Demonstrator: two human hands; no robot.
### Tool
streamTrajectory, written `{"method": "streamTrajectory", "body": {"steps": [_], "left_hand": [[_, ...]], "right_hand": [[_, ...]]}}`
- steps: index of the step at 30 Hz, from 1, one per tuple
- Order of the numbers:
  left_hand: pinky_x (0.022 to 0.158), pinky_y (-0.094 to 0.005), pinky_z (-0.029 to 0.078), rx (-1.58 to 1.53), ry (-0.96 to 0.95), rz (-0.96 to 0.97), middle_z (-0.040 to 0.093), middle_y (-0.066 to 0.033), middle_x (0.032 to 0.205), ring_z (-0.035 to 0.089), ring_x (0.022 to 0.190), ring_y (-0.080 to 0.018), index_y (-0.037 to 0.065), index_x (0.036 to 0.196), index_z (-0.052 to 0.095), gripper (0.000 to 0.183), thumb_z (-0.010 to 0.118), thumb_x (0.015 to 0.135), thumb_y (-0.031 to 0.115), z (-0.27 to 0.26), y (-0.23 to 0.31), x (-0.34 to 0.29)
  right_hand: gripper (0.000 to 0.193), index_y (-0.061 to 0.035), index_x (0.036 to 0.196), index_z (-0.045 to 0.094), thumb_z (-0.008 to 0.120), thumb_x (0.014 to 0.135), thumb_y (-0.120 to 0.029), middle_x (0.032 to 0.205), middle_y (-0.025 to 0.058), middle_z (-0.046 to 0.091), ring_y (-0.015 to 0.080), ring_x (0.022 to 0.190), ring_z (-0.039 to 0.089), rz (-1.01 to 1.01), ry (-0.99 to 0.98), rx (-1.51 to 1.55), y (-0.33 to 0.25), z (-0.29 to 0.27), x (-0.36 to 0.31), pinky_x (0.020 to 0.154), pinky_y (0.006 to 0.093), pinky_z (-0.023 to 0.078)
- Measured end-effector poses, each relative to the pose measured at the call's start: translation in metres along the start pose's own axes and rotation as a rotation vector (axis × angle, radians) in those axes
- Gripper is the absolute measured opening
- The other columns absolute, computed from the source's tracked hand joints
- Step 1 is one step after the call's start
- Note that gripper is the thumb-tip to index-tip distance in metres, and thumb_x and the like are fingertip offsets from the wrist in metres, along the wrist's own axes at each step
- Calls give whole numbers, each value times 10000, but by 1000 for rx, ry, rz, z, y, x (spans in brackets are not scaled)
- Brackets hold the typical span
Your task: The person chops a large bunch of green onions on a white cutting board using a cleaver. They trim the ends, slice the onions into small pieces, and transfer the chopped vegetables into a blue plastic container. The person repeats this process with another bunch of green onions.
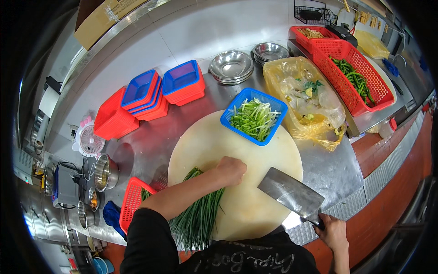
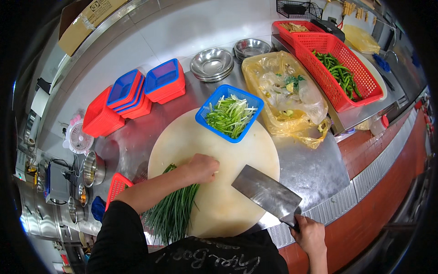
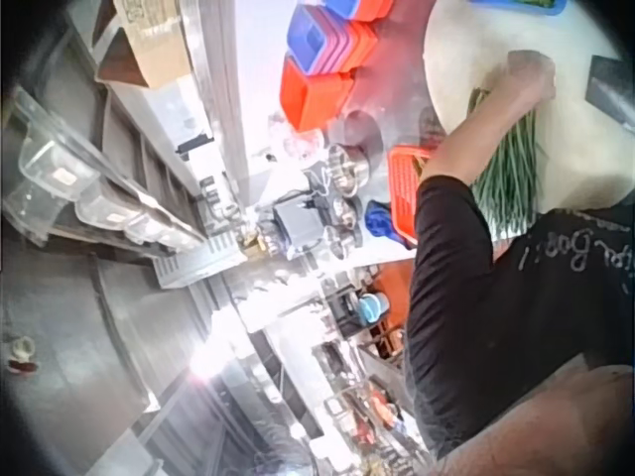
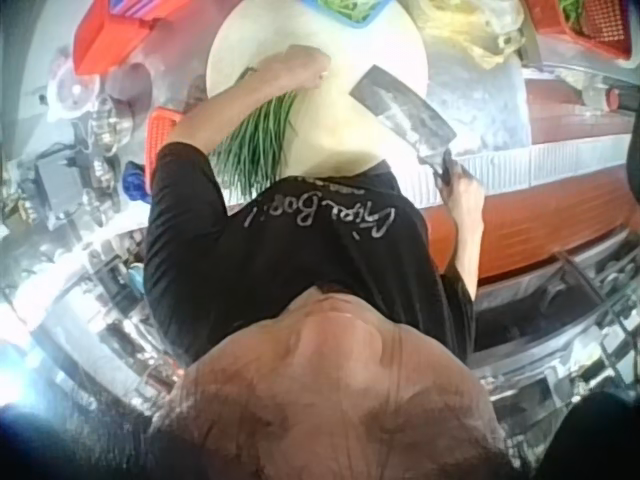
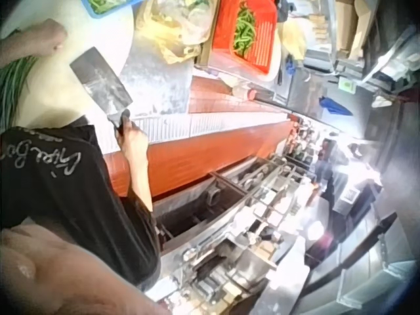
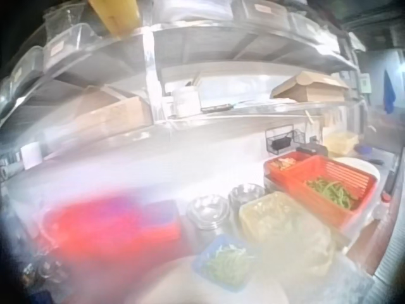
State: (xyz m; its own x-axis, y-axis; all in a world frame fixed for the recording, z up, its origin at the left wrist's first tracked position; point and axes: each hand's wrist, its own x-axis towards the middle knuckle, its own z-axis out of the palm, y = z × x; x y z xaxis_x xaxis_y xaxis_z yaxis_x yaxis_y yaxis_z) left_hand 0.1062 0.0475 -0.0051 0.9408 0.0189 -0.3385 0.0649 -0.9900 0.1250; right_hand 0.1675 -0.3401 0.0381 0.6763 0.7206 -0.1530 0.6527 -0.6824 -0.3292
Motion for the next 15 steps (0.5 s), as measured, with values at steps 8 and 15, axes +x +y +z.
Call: {"method": "streamTrajectory", "body": {"steps": [8,15], "left_hand": [[731,-403,482,-660,706,-286,639,-111,882,621,808,-283,48,983,586,406,665,733,359,-88,-48,45],[645,-383,535,-1784,270,-737,610,-209,919,638,775,-293,-1,1063,495,356,550,837,268,-18,-85,57]], "right_hand": [[399,-57,964,582,745,629,-198,705,104,621,288,634,616,-21,43,-15,2,2,-3,551,384,484],[381,-51,950,587,739,625,-182,717,99,628,292,647,620,-15,-3,-15,4,8,0,564,388,485]]}}
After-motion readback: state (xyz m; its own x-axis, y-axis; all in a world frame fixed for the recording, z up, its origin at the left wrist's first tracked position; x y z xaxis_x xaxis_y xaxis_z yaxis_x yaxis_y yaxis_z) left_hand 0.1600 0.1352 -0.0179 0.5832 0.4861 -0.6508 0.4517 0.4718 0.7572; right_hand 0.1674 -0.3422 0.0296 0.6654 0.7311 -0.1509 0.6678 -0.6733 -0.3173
